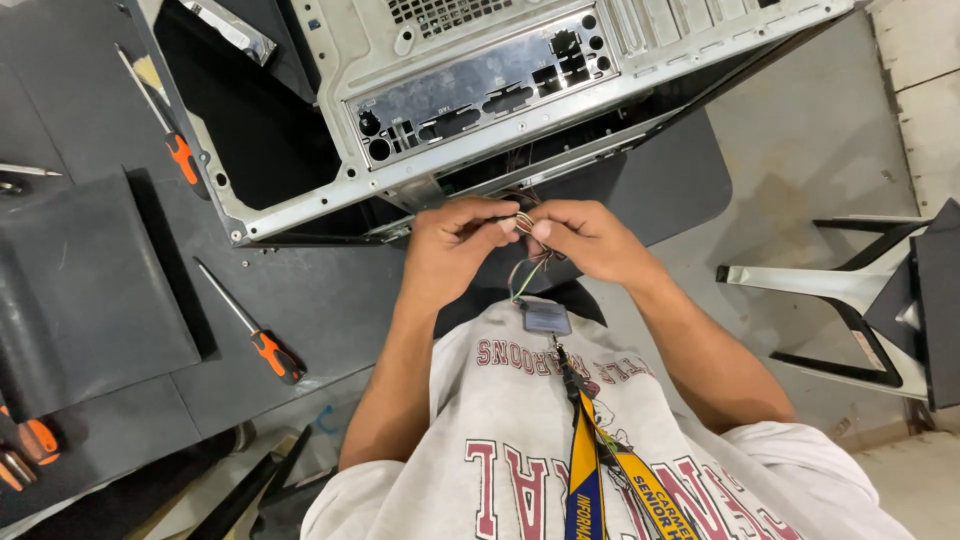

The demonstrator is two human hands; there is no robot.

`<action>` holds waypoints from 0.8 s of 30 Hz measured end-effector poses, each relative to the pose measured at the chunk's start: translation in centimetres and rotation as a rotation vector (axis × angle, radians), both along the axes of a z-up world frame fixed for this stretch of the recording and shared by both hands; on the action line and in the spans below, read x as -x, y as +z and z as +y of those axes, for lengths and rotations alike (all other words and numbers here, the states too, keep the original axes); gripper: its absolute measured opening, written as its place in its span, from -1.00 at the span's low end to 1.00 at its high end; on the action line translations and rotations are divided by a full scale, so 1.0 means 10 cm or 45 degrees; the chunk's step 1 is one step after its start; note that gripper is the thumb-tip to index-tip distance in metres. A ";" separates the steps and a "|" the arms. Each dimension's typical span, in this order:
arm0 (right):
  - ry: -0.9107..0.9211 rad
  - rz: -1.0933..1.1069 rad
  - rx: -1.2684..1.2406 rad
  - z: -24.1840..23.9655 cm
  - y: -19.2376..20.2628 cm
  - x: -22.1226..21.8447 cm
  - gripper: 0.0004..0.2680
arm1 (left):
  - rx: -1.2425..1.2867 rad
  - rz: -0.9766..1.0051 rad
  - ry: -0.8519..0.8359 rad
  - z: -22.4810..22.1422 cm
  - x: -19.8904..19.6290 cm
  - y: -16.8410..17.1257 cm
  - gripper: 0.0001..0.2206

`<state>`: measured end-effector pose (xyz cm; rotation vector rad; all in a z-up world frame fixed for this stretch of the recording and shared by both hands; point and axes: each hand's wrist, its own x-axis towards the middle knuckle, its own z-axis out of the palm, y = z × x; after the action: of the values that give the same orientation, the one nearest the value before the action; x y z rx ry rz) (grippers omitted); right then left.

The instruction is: The person places a computer case on a workbench and organizes the internal front panel wires by untangling and separating them.

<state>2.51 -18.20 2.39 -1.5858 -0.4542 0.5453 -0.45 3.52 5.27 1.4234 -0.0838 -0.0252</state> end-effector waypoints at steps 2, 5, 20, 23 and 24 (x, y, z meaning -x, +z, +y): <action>-0.039 -0.005 -0.012 0.02 0.04 0.02 -0.84 | -0.020 0.010 -0.024 0.03 -0.01 -0.08 -0.77; -0.113 0.012 -0.050 0.01 -0.01 0.03 -0.85 | 0.003 0.031 -0.083 0.02 -0.02 -0.16 -0.64; -0.190 -0.201 -0.034 0.02 0.12 0.06 -0.85 | 0.202 0.233 -0.085 -0.19 0.04 -0.54 -0.88; -0.181 -0.306 0.009 0.02 0.21 0.07 -0.87 | 0.272 0.217 -0.024 -0.29 0.04 -0.39 -0.90; -0.177 -0.356 0.030 0.01 0.25 0.08 -0.88 | 0.328 0.215 0.011 -0.33 0.04 -0.34 -0.90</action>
<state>1.74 -18.10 4.84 -1.7096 -0.5431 0.2235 -0.88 0.17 1.91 1.1592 0.0570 -0.1233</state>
